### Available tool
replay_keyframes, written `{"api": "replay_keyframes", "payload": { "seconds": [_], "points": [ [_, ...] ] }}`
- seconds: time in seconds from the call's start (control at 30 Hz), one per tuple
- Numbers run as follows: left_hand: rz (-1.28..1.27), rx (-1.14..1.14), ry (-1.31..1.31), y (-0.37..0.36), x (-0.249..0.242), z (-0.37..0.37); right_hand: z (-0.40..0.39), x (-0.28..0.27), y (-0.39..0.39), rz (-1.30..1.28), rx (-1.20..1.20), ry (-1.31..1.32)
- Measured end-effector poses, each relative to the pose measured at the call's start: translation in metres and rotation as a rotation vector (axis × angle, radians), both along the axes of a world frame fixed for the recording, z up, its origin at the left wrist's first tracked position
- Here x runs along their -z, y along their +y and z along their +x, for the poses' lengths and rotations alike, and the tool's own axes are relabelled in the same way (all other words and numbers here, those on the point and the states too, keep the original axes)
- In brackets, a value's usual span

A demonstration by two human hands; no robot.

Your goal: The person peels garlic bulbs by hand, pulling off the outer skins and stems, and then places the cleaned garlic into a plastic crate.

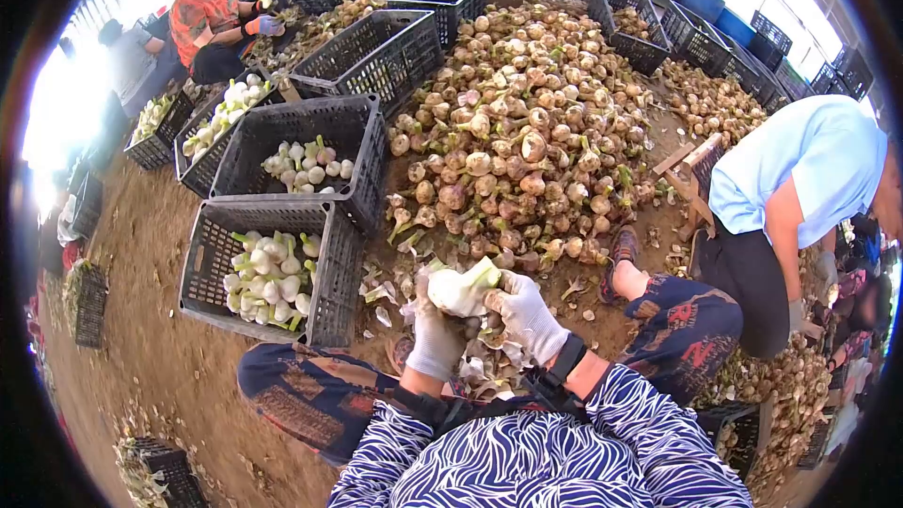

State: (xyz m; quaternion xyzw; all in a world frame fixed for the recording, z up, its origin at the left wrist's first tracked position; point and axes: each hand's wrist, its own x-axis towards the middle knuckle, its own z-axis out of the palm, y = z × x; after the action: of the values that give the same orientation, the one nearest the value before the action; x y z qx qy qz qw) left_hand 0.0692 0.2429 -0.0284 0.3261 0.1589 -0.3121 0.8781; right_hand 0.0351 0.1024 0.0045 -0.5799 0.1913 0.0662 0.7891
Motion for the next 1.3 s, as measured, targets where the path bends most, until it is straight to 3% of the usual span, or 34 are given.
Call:
{"api": "replay_keyframes", "payload": {
  "seconds": [0.03,0.13,0.17,0.2,0.3,0.37,0.43,0.5,0.57,0.63,0.7,0.73,0.77,0.83,0.9,0.97,1.03,1.07,1.17,1.3],
  "points": [
    [0.111,-0.059,-0.029,-0.003,0.001,-0.001,0.002,0.002,0.009,0.041,0.136,0.01],
    [0.26,-0.246,-0.273,-0.016,0.014,-0.006,0.004,-0.002,0.02,-0.039,0.196,0.02],
    [0.31,-0.311,-0.354,-0.016,0.012,-0.004,0.004,-0.002,0.02,-0.019,0.091,0.036],
    [0.251,-0.359,-0.291,-0.015,0.01,-0.001,0.002,-0.002,0.02,0.003,-0.016,0.053],
    [-0.113,-0.12,-0.176,0.008,-0.004,-0.001,0.003,-0.017,0.005,0.189,-0.236,0.154],
    [-0.053,-0.117,-0.119,0.006,-0.001,-0.001,0.01,-0.023,-0.01,0.044,-0.298,0.125],
    [-0.008,-0.097,-0.097,0.005,0.004,-0.001,0.018,-0.02,-0.021,-0.237,-0.278,0.093],
    [0.021,-0.063,-0.11,0.005,0.011,-0.001,0.033,0.01,-0.034,-0.713,-0.244,-0.218],
    [0.006,0.011,-0.127,0.011,0.01,-0.003,0.044,0.008,-0.038,-1.331,-0.042,-0.349],
    [-0.027,0.075,-0.112,0.018,-0.004,-0.007,0.067,0.013,-0.059,-1.3,0.08,-0.19],
    [-0.089,0.116,-0.086,0.017,-0.011,-0.012,0.083,0.014,-0.078,-1.317,-0.145,-0.14],
    [-0.125,0.111,-0.037,0.015,-0.014,-0.014,0.087,0.026,-0.082,-0.968,-0.291,0.087],
    [-0.165,0.104,0.008,0.014,-0.016,-0.013,0.084,0.022,-0.077,-0.717,-0.481,0.12],
    [-0.186,0.012,0.091,0.012,0.001,-0.005,0.066,0.04,-0.063,-0.38,-0.391,-0.062],
    [-0.083,-0.143,0.071,0.006,0.001,0.003,0.046,-0.001,-0.042,0.016,-0.412,0.055],
    [-0.065,-0.173,-0.024,0.005,0.006,0.004,0.027,-0.024,-0.019,-0.147,-0.374,0.056],
    [-0.023,-0.14,0.012,0.005,0.014,0.0,0.018,0.007,-0.008,-0.315,-0.201,-0.037],
    [-0.045,-0.148,0.008,0.003,0.011,-0.001,0.017,-0.01,-0.001,-0.398,-0.121,0.005],
    [-0.011,-0.125,-0.003,0.001,0.002,-0.001,0.024,0.023,-0.01,-0.699,-0.073,-0.208],
    [-0.032,0.111,-0.009,0.004,-0.004,-0.012,0.046,-0.001,-0.016,-1.177,-0.006,-0.344]
  ]
}}
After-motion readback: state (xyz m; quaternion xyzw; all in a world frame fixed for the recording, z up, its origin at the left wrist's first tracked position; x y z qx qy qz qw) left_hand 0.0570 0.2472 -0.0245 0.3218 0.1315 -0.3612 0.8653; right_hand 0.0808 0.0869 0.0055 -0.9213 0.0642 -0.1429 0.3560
